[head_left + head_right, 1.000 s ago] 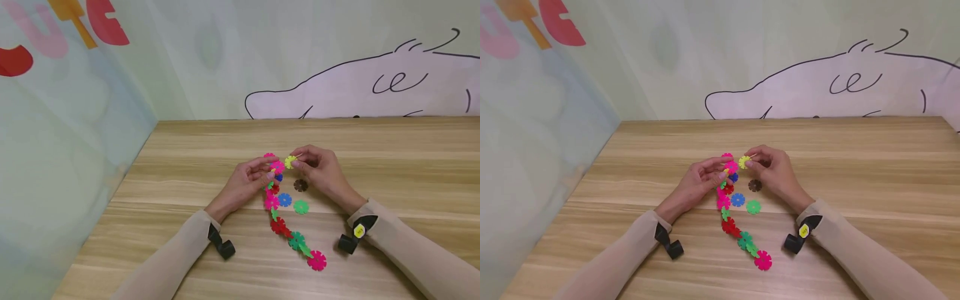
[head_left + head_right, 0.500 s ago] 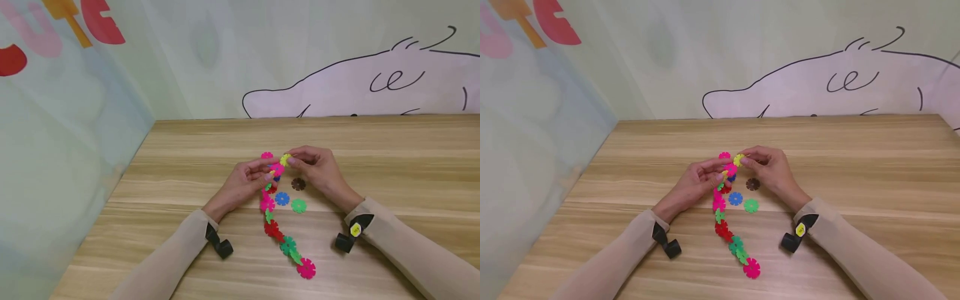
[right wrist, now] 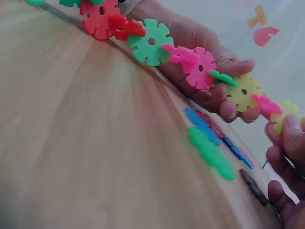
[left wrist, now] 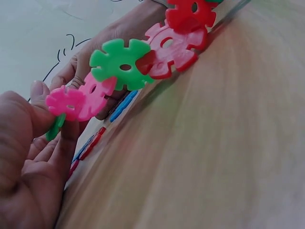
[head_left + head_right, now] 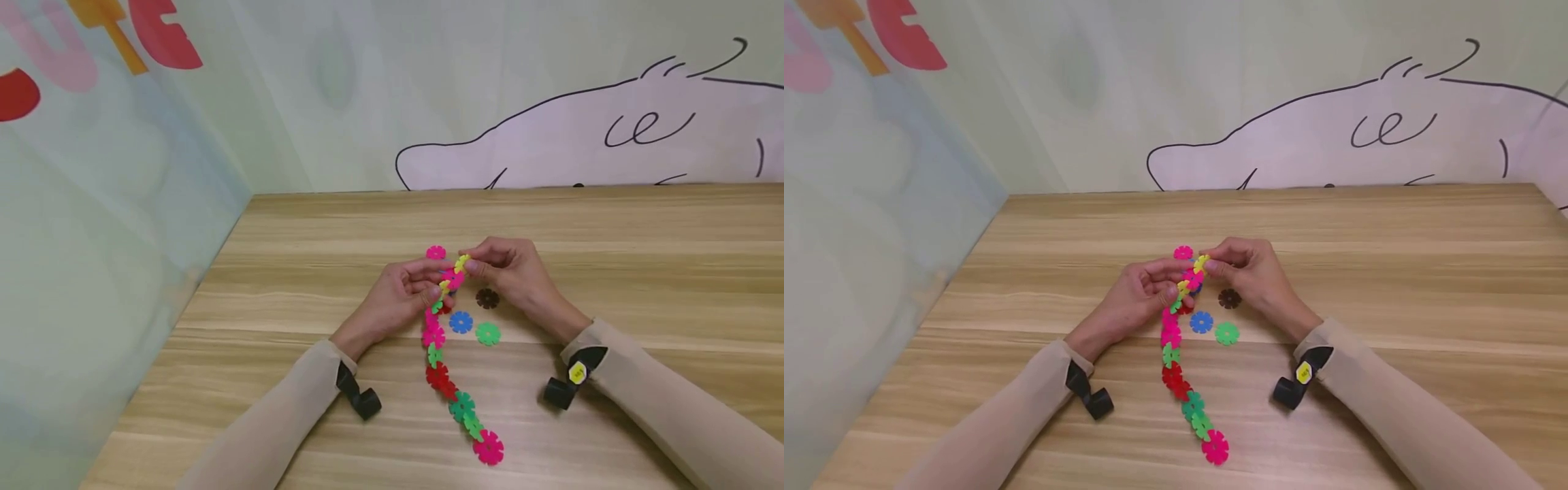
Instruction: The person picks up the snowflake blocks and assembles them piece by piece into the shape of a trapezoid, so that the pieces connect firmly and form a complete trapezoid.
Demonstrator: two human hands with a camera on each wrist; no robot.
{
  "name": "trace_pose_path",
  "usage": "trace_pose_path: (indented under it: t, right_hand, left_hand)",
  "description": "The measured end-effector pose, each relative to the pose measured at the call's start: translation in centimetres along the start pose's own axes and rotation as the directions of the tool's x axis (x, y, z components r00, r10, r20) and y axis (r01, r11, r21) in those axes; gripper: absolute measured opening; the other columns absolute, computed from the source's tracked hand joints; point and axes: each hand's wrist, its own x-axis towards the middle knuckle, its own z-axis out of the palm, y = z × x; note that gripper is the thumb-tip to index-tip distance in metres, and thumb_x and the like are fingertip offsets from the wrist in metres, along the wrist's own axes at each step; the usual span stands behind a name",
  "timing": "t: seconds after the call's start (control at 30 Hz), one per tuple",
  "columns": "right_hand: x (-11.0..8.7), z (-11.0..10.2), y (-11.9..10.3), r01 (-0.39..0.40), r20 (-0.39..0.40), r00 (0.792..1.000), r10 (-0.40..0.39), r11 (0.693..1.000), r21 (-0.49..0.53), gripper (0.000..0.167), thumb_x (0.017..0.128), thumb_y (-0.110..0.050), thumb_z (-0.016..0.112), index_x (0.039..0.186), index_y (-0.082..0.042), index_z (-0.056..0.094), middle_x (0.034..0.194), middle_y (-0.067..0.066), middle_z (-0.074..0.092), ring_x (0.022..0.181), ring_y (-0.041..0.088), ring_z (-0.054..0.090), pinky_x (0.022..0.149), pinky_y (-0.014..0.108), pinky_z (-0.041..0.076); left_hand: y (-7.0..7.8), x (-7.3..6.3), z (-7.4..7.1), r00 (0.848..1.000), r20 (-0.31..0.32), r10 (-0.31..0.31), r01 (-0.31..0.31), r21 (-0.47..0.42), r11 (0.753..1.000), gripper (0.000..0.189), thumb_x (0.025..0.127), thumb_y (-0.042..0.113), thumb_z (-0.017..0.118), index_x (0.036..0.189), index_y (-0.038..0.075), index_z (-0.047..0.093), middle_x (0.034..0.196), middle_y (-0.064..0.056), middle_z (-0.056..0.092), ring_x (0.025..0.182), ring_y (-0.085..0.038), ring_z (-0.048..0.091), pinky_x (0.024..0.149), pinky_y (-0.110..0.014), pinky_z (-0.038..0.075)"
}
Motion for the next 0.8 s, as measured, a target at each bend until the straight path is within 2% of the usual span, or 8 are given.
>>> trace_pose_path:
  t: [0.17,0.3,0.37,0.47,0.63,0.7,0.8]
  right_hand:
    - [-0.1,-0.3,-0.3,-0.02,0.043,0.999,0.02,1.0,0.0,0.016,0.1,-0.006,0.074,0.115,0.001,0.078,0.102,0.009,0.085,0.085,0.006,0.075,0.079,0.02,0.059]
    - [-0.8,-0.5,-0.3,-0.036,0.051,0.998,0.041,0.995,-0.09,0.023,0.103,-0.015,0.073,0.124,-0.007,0.078,0.114,0.011,0.083,0.093,0.011,0.074,0.083,0.019,0.058]
    - [-1.4,-0.6,-0.2,-0.02,0.048,0.998,0.028,0.986,-0.167,0.026,0.105,-0.019,0.071,0.129,-0.011,0.077,0.118,0.009,0.082,0.096,0.015,0.073,0.084,0.019,0.058]
    - [-2.4,-1.0,0.2,0.033,0.037,0.999,-0.023,0.957,-0.289,0.024,0.106,-0.016,0.069,0.128,-0.011,0.076,0.118,0.006,0.081,0.096,0.018,0.071,0.083,0.021,0.056]
    - [-3.7,-1.8,0.3,0.099,0.038,0.995,-0.092,0.872,-0.48,0.019,0.098,-0.004,0.072,0.113,-0.011,0.081,0.11,0.006,0.077,0.086,0.018,0.061,0.076,0.027,0.049]
    - [-4.0,-1.8,0.3,0.118,0.06,0.993,-0.101,0.841,-0.527,0.02,0.093,-0.005,0.075,0.11,-0.012,0.081,0.11,0.008,0.074,0.086,0.019,0.059,0.075,0.03,0.048]
    - [-4.0,-1.7,0.3,0.131,0.095,0.991,-0.094,0.819,-0.559,0.021,0.088,-0.009,0.078,0.108,-0.014,0.079,0.115,0.01,0.07,0.091,0.022,0.059,0.077,0.033,0.047]
  left_hand:
    - [0.1,0.0,0.1,1.0,0.003,-0.002,0.002,-0.002,1.0,0.038,0.107,0.009,0.065,0.145,0.005,0.063,0.112,-0.025,0.08,0.094,-0.01,0.081,0.099,-0.022,0.06]
    - [0.0,-0.2,0.0,1.0,-0.006,-0.002,0.002,0.011,1.0,0.04,0.107,0.011,0.066,0.147,0.008,0.063,0.118,-0.023,0.079,0.096,-0.011,0.081,0.099,-0.021,0.06]
    - [-0.2,-0.3,-0.1,1.0,-0.021,-0.007,0.008,0.019,1.0,0.041,0.107,0.013,0.066,0.148,0.01,0.062,0.122,-0.022,0.077,0.097,-0.013,0.081,0.1,-0.02,0.059]
    - [-0.3,-0.4,-0.3,0.999,-0.05,-0.007,0.008,0.018,1.0,0.043,0.107,0.014,0.067,0.149,0.013,0.061,0.124,-0.02,0.075,0.098,-0.013,0.08,0.101,-0.02,0.059]
    - [-0.3,-0.2,-0.1,0.997,-0.075,0.007,-0.004,0.042,0.999,0.043,0.107,0.016,0.068,0.15,0.017,0.061,0.131,-0.016,0.072,0.107,-0.015,0.077,0.102,-0.022,0.059]
    - [-0.2,-0.1,-0.1,0.997,-0.082,0.004,0.001,0.064,0.998,0.044,0.107,0.018,0.068,0.15,0.02,0.061,0.136,-0.013,0.07,0.112,-0.016,0.075,0.104,-0.023,0.058]
    - [-0.1,-0.1,-0.1,0.997,-0.075,-0.002,0.007,0.059,0.998,0.047,0.107,0.019,0.067,0.153,0.023,0.059,0.135,-0.014,0.069,0.111,-0.018,0.076,0.105,-0.024,0.057]
